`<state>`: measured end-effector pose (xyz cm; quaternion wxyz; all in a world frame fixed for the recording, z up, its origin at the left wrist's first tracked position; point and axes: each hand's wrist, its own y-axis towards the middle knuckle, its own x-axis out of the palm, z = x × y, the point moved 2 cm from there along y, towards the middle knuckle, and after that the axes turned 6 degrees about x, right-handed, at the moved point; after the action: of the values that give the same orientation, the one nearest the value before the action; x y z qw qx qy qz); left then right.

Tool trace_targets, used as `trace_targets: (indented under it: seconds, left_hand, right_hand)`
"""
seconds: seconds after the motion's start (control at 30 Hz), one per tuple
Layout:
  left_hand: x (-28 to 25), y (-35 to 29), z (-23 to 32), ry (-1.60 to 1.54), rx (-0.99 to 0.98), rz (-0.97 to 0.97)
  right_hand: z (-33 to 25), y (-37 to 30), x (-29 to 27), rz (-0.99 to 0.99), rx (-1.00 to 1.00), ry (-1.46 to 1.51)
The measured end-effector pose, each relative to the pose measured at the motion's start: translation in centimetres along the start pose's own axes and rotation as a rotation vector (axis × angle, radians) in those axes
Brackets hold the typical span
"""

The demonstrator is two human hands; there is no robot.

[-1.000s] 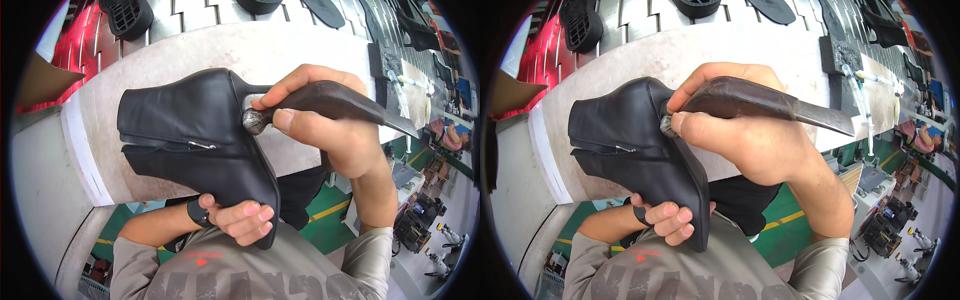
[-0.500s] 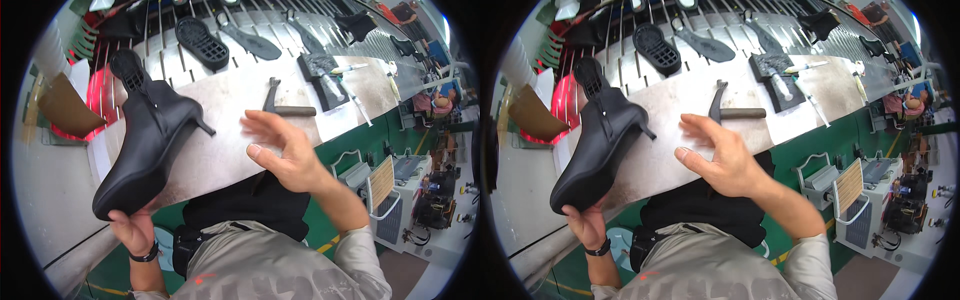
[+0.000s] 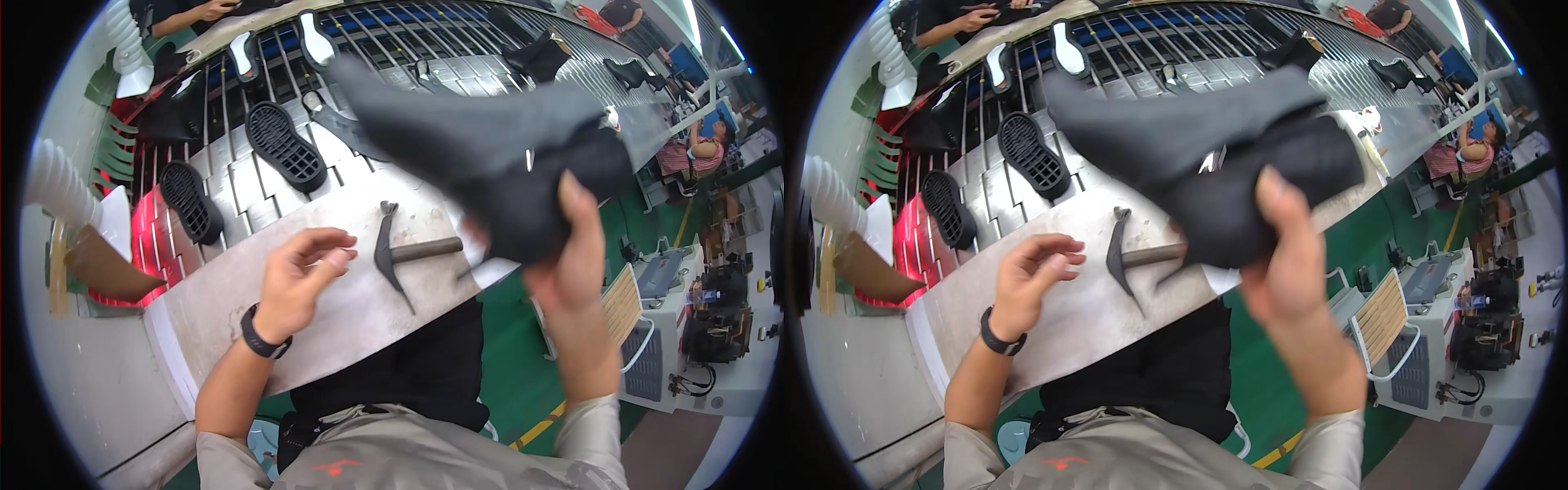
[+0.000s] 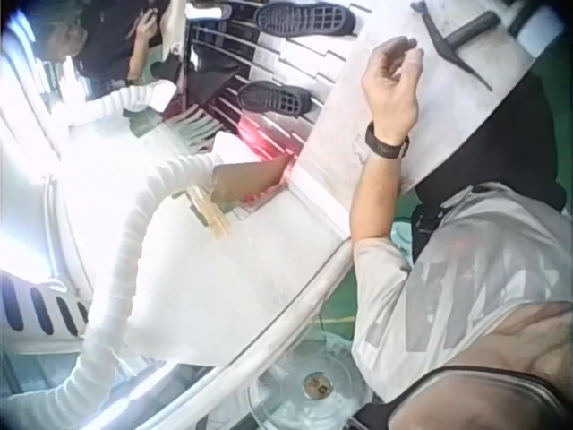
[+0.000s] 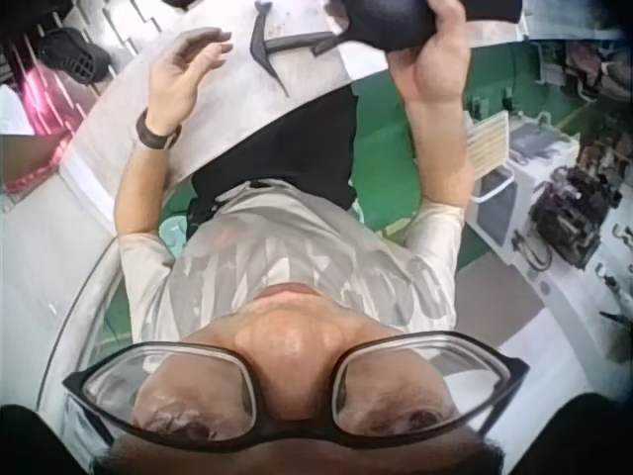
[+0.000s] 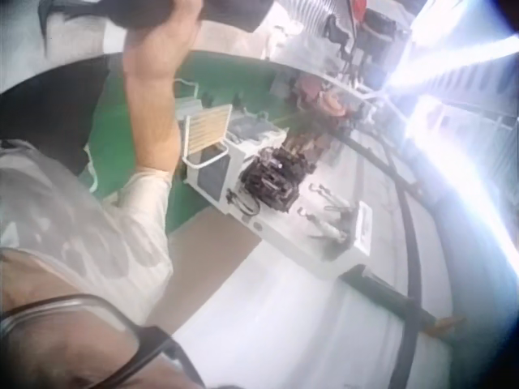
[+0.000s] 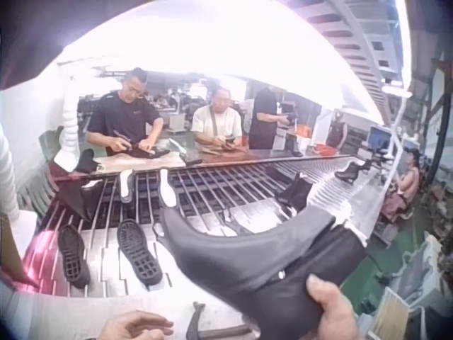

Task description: The person attaches an outsole to a black boot upper by hand, pressing it into place and then using a hammer to secure the edges and heel.

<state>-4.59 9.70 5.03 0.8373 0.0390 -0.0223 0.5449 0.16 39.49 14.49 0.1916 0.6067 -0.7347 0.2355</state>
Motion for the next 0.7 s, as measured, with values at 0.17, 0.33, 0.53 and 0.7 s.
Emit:
trace_targets:
  seconds: [0.17,0.33,0.53,0.7]
  left_hand:
    - [2.4,2.4,-3.1,0.607,0.257,-0.065]
    - [2.1,2.8,-3.0,0.594,0.312,-0.112]
    - [1.2,2.8,-2.9,0.544,0.347,-0.192]
    - [-0.6,6.3,0.4,0.402,0.194,-0.143]
  right_hand:
    - [-9.6,20.8,-7.0,0.268,-0.225,-0.479]
    - [-10.4,34.9,-14.0,0.481,-0.319,-0.933]
    - [-9.6,38.1,-20.7,0.652,-0.390,-1.241]
    - [-12.9,36.0,-7.5,0.565,-1.289,-1.620]
